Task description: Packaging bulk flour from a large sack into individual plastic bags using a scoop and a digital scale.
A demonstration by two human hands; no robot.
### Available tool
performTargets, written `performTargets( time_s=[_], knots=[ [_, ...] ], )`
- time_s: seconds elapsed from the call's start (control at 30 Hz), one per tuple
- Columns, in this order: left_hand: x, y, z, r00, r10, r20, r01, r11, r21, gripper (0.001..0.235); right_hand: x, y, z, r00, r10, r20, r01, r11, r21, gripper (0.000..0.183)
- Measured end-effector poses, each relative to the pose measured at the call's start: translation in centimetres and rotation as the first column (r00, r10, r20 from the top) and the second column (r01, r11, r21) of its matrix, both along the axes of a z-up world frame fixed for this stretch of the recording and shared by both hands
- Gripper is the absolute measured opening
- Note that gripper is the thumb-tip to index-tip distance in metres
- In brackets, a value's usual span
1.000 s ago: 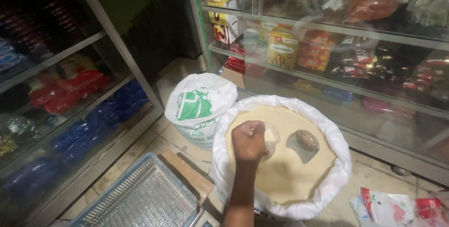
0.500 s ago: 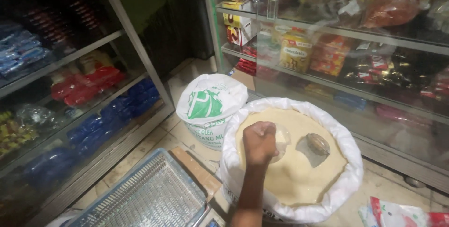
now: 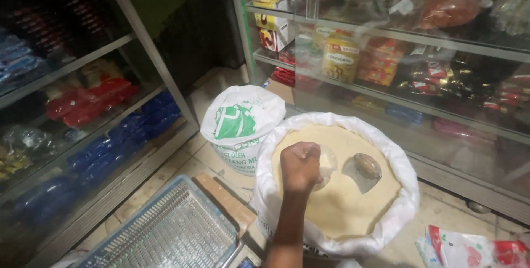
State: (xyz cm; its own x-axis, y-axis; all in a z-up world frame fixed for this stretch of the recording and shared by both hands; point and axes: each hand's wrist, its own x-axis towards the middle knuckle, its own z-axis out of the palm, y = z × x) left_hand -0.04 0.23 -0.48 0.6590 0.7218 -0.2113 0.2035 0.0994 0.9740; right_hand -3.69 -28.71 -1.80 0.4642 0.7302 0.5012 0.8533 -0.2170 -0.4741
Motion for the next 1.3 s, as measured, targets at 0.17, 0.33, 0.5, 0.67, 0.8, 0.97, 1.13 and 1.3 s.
performTargets(
  time_s=[0.17,0.33,0.5,0.67,0.8,0.97,1.13,1.3],
  knots=[
    [-2.1,-0.9,3.0,0.993,-0.050,0.105,0.062,0.992,-0.112,0.016,6.2,8.0,7.8,0.999,-0.015,0.035,0.014,1.000,0.017,0.037],
    [-2.2,-0.4,2.5,0.972,-0.160,0.173,0.179,0.979,-0.097,0.013,8.9,11.3,6.3,0.981,-0.003,0.195,0.063,0.952,-0.300,0.037],
    [-1.2,0.7,1.4,0.971,-0.229,-0.068,0.233,0.971,0.048,0.023,9.8,12.4,6.6,0.991,-0.133,0.023,0.126,0.857,-0.500,0.012],
    [-1.4,1.3,2.2,0.923,-0.183,-0.339,0.279,0.924,0.262,0.027,10.5,12.9,5.2,0.989,-0.144,0.046,0.149,0.880,-0.450,0.015],
    [-1.8,0.4,2.8,0.874,-0.192,-0.447,0.362,0.871,0.333,0.020,10.6,13.0,4.5,0.989,-0.131,0.073,0.149,0.910,-0.386,0.013],
    [-1.9,-0.2,3.8,0.906,-0.216,-0.363,0.347,0.871,0.348,0.020,11.2,12.3,5.8,0.992,-0.126,0.023,0.124,0.895,-0.428,0.011],
    [-1.9,0.1,3.0,0.938,-0.283,-0.200,0.338,0.873,0.351,0.020,11.1,12.1,7.1,0.995,-0.058,-0.085,0.012,0.886,-0.464,0.010],
    [-1.7,1.8,1.6,0.975,-0.207,-0.074,0.220,0.907,0.360,0.020,11.3,13.4,6.2,0.993,0.017,-0.115,-0.049,0.961,-0.274,0.015]
  ],
)
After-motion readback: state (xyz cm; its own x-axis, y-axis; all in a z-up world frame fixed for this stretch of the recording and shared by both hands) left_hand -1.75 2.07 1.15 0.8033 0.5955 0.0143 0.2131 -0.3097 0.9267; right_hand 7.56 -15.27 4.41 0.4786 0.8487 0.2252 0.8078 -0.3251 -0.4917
